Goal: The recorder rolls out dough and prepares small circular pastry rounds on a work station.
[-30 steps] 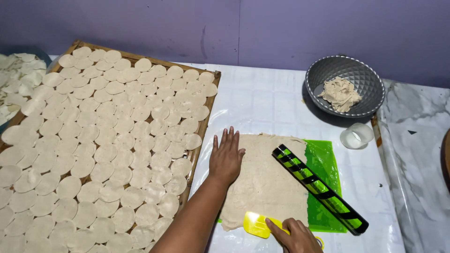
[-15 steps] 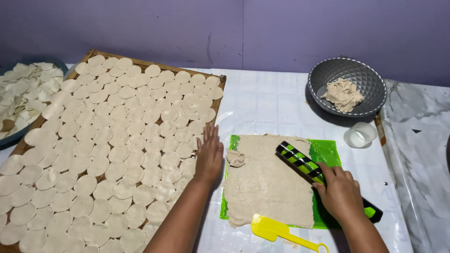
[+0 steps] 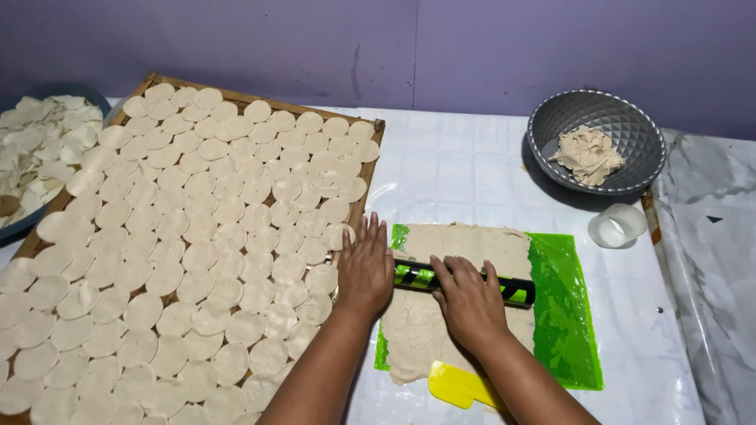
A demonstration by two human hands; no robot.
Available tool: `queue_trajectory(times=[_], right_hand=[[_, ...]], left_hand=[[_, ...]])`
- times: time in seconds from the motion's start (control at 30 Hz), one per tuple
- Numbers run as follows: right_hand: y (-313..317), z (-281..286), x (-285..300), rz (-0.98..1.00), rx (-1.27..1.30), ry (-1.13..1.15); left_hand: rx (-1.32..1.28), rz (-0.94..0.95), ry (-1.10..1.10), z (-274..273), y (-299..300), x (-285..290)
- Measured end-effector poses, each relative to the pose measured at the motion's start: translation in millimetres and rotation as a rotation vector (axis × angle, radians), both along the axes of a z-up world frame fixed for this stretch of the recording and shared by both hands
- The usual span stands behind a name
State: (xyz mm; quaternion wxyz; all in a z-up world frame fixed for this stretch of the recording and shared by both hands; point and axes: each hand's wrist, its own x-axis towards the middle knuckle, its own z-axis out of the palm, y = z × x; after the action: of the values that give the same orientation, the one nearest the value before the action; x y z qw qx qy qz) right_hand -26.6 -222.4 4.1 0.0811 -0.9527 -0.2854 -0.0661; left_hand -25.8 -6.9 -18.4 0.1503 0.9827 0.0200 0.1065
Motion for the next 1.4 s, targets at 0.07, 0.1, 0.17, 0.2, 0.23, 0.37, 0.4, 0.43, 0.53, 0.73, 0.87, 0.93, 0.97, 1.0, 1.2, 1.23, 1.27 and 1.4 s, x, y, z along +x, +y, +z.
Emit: queue_trajectory(times=[0.07, 0.1, 0.17, 0.2, 0.23, 0.37, 0.4, 0.43, 0.53, 0.73, 0.87, 0.93, 0.97, 1.0, 1.2, 1.23, 1.27, 1.4], right_hand=[[7.0, 3.0, 3.8, -0.018, 0.012, -0.004], [11.1, 3.8, 4.5, -0.032, 0.024, -0.004], [14.4, 0.9, 17.8, -0.068, -0.012, 0.039], [16.7, -0.4, 25.0, -0.104, -0.046, 0.080], [18.6, 0.6, 33.0, -0.098, -0.049, 0.080], [26.1, 4.6, 65.5, -0.172, -0.135, 0.210], [27.6, 6.2, 73.7, -0.183, -0.138, 0.245], [28.9, 7.9, 84.7, -0.180, -0.141, 0.248], [35.4, 14.5, 116.6, -0.168, -0.125, 0.314], [47.3, 21.0, 157.8, -0.242, -0.133, 0.345], [44.8, 17.1, 146.3, -0.246, -0.132, 0.284], [42.5, 11.5, 132.8, -0.237, -0.130, 0.275], [41.0, 8.0, 124.2, -0.224, -0.123, 0.246], [38.4, 4.8, 115.4, -0.212, -0.118, 0.217], [27.7, -13.1, 56.8, -0.178, -0.053, 0.018], [24.6, -16.2, 46.7, -0.179, -0.053, 0.016], [21.6, -19.3, 37.1, -0.156, -0.023, -0.008], [11.0, -21.6, 20.0, -0.078, 0.053, 0.048]], left_hand=[[0.028, 0.037, 0.008, -1.7, -2.4, 6.0], [0.055, 0.077, 0.021, -3.4, -3.1, 7.0], [0.012, 0.100, 0.047, 3.5, -3.7, 17.2], [-0.030, 0.124, 0.070, 7.2, -3.3, 22.3], [-0.033, 0.130, 0.071, 8.5, -3.2, 28.5], [-0.073, 0.175, 0.141, 8.8, 0.7, 59.2], [-0.099, 0.194, 0.178, 7.6, 2.1, 67.4], [-0.101, 0.197, 0.182, 9.4, 2.6, 76.7], [-0.067, 0.230, 0.209, 15.4, 5.4, 103.3], [0.087, 0.285, 0.282, 18.6, 9.8, 145.6], [0.064, 0.262, 0.258, 15.1, 7.9, 132.6], [0.040, 0.244, 0.225, 11.8, 8.0, 117.2], [0.010, 0.234, 0.214, 10.3, 7.9, 108.1], [-0.021, 0.222, 0.202, 8.8, 6.8, 99.3], [-0.037, 0.142, 0.127, 4.1, 2.0, 38.4], [-0.037, 0.140, 0.125, 4.2, 1.3, 27.1], [-0.032, 0.124, 0.089, 4.1, 0.6, 16.0], [-0.096, 0.106, 0.102, 6.6, 0.6, -13.7]])
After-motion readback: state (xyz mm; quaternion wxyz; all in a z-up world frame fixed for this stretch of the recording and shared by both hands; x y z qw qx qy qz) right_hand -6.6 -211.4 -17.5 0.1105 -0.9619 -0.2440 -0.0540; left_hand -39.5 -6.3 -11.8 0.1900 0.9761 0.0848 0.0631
